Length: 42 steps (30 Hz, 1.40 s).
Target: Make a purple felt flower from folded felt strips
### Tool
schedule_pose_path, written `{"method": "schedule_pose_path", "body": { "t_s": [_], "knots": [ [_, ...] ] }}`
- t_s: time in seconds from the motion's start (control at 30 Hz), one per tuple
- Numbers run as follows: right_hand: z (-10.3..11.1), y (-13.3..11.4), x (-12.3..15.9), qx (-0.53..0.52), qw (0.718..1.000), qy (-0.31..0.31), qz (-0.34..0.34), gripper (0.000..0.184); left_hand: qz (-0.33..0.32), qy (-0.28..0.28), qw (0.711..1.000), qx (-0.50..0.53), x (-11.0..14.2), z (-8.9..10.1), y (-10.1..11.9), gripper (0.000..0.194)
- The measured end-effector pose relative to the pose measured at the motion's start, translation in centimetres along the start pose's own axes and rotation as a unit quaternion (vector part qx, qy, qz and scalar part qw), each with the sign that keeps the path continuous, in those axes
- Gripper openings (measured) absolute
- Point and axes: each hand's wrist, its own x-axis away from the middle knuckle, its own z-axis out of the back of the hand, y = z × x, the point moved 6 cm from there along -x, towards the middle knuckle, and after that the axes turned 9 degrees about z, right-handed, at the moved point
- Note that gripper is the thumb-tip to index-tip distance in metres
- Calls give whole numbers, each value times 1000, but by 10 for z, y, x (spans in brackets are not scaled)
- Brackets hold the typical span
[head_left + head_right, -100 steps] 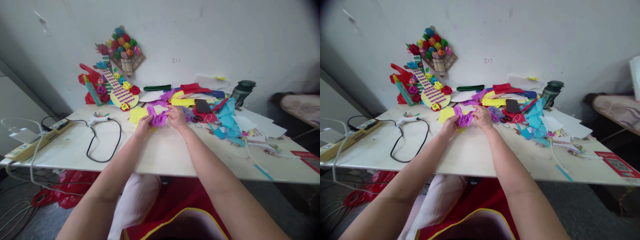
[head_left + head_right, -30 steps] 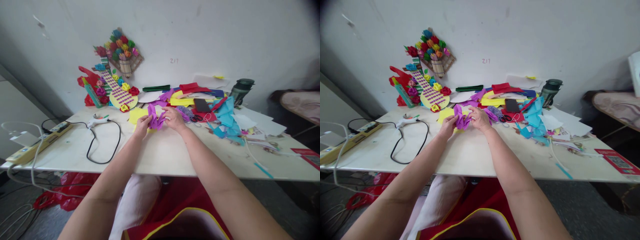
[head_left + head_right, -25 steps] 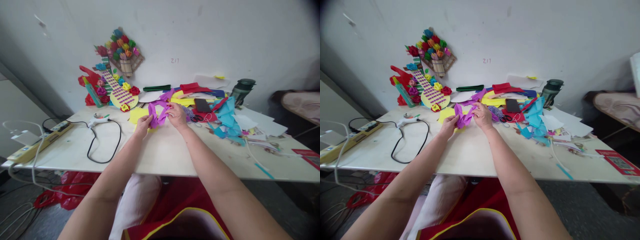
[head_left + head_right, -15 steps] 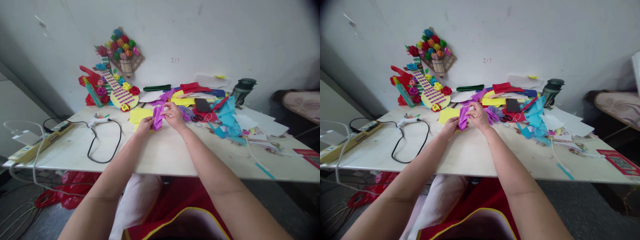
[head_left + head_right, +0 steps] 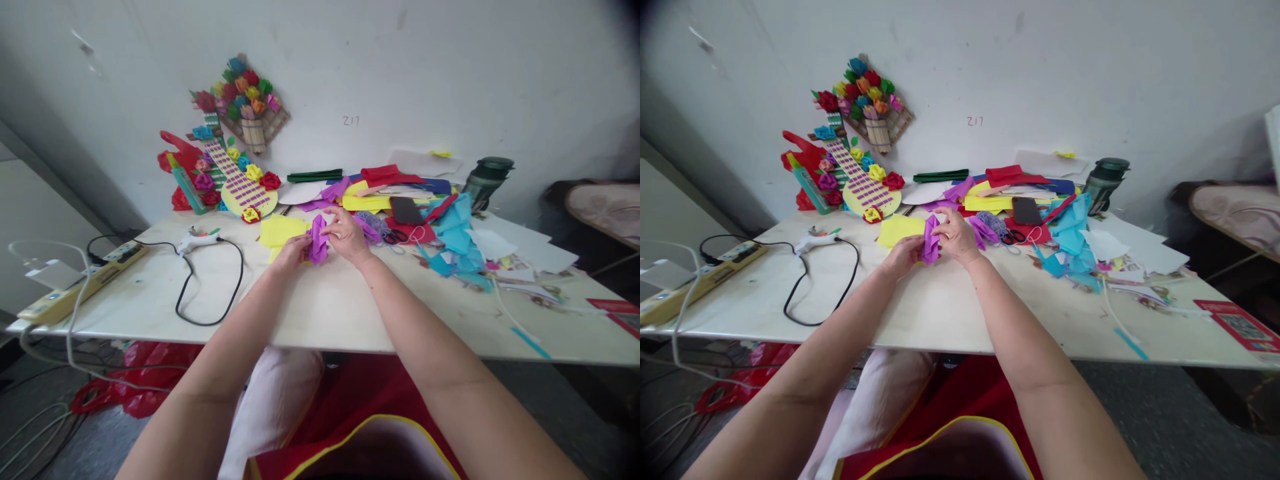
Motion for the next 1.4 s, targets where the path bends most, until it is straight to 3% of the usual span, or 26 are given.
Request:
{"method": "schedule_pose_path", "body": {
  "t_s": [0.63,0.8,1.1,1.23,1.4],
  "knots": [
    [-5,-4,3,29,999,-43,-11,22,32,1,999,39,5,-8,0,24],
    [-5,-6,3,46,998,-46,7,22,7,-22,1000,4,7,-9,3,25],
    [-6,-10,2,46,997,-69,-4,24,-13,-13,1000,-22,4,-5,3,29],
    [-5,-3,3,4,997,-41,-63,31,-20,-11,999,-33,3,-4,3,32],
    [-5,14,10,-42,973,-41,-225,23,-20,-3,998,-53,-1,-1,0,35]
  ]
}}
